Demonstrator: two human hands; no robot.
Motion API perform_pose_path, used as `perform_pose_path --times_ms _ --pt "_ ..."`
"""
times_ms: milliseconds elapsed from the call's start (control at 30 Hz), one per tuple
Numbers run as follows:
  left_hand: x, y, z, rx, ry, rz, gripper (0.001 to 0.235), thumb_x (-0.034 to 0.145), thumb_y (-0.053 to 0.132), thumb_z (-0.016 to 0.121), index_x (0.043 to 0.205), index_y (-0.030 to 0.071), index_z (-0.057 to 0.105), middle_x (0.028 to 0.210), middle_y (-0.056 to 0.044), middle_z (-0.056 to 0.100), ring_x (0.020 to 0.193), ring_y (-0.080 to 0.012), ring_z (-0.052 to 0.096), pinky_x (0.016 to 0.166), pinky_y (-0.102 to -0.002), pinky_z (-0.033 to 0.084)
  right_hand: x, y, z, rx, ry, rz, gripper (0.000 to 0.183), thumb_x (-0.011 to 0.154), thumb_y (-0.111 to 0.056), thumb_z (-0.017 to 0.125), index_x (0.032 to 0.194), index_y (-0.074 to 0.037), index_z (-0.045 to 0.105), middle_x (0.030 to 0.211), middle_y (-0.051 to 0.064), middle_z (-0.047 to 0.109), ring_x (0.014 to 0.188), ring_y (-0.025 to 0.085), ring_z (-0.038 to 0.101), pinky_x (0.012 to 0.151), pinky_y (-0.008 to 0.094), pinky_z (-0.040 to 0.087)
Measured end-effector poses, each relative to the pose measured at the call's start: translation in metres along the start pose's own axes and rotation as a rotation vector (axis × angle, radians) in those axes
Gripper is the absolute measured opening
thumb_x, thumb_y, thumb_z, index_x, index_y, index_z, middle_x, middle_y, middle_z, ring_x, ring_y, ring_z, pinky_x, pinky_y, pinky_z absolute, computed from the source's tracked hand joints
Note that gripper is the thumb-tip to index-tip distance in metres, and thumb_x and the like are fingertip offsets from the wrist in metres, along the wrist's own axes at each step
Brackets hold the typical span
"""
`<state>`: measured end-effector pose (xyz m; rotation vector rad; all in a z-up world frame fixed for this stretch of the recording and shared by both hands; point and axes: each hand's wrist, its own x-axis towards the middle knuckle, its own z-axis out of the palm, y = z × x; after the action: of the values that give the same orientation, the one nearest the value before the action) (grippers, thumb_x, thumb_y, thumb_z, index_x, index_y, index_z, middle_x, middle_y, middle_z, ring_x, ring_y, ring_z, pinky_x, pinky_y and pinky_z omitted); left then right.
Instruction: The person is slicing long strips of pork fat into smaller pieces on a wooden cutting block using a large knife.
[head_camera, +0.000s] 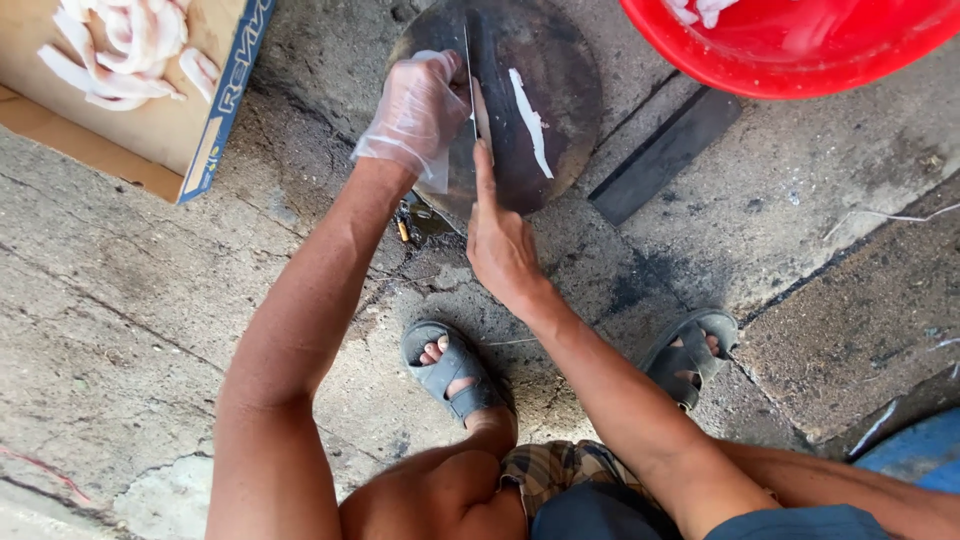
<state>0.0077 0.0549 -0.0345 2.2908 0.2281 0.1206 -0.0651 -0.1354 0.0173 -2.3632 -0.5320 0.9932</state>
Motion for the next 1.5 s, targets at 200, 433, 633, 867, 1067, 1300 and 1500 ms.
perform_pose_path --times_ms 200,433,633,867,1067,1300,1500 --pt "-0.002 -0.011 0.01 -0.026 0.04 -0.055 0.014 0.084 -0.002 0.066 0.083 0.012 0.068 0.078 0.0 0.07 0.064 -0.0118 0.062 0.058 -0.027 0.058 -0.035 0.011 0.032 0.038 0.085 -0.043 0.081 0.114 -0.006 0.052 0.167 -0.019 -0.008 0.057 -0.006 0.052 0.039 0.011 0.048 0.035 0.022 0.045" --pt "-0.003 -0.002 0.006 -0.159 0.082 -0.25 0.03 0.089 -0.004 0.066 0.077 0.023 0.065 0.074 0.012 0.069 0.066 -0.0021 0.061 0.124 -0.046 0.022 -0.106 0.028 0.041 0.24 0.068 -0.099 0.071 0.111 -0.007 0.044 0.167 -0.009 -0.002 0.059 -0.004 0.051 0.038 0.007 0.041 0.032 0.02 0.044" --pt "-0.021 0.03 -0.02 0.173 -0.138 -0.111 0.059 0.092 0.031 0.083 0.138 0.001 0.062 0.132 -0.024 0.058 0.11 -0.0379 0.063 0.091 -0.042 0.061 -0.09 0.055 0.022 0.558 0.294 -0.078 0.046 0.111 -0.015 0.032 0.155 -0.002 0.028 0.076 0.003 0.064 0.045 0.01 0.054 0.031 0.021 0.051" --pt "-0.056 0.031 0.026 0.396 -0.362 -0.04 0.089 0.064 0.057 0.094 0.134 0.014 0.063 0.123 -0.012 0.056 0.11 -0.0384 0.065 0.089 -0.048 0.063 -0.069 0.122 -0.028 0.753 0.273 -0.057 0.051 0.112 -0.013 0.037 0.158 0.001 0.023 0.081 0.016 0.067 0.056 0.015 0.064 0.041 0.028 0.058" --pt "-0.046 0.051 0.011 -0.066 -0.222 -0.249 0.069 0.097 0.004 0.062 0.159 0.008 0.031 0.155 -0.039 0.033 0.133 -0.0446 0.055 0.113 -0.045 0.046 -0.063 0.144 -0.029 0.947 -0.035 -0.019 0.057 0.111 -0.019 0.043 0.164 -0.005 0.025 0.081 0.012 0.07 0.052 0.013 0.061 0.039 0.025 0.055" --pt "-0.033 0.062 0.018 -0.772 -0.031 -0.643 0.017 0.093 0.011 0.063 0.111 0.012 0.06 0.113 -0.007 0.063 0.096 -0.0139 0.065 0.09 -0.025 0.058 -0.063 0.122 -0.02 0.936 -0.17 -0.029 0.065 0.11 -0.024 0.044 0.166 -0.01 0.016 0.08 0.007 0.067 0.051 0.009 0.056 0.04 0.023 0.051" --pt "-0.005 0.078 -0.04 -0.44 -0.317 -0.688 0.013 0.098 0.004 0.062 0.104 0.015 0.065 0.09 0.003 0.063 0.073 -0.0046 0.051 0.063 -0.015 0.049 -0.069 0.114 -0.031 0.998 -0.179 -0.117 0.06 0.11 -0.025 0.044 0.164 -0.008 0.024 0.077 0.005 0.062 0.049 0.008 0.051 0.039 0.023 0.048"
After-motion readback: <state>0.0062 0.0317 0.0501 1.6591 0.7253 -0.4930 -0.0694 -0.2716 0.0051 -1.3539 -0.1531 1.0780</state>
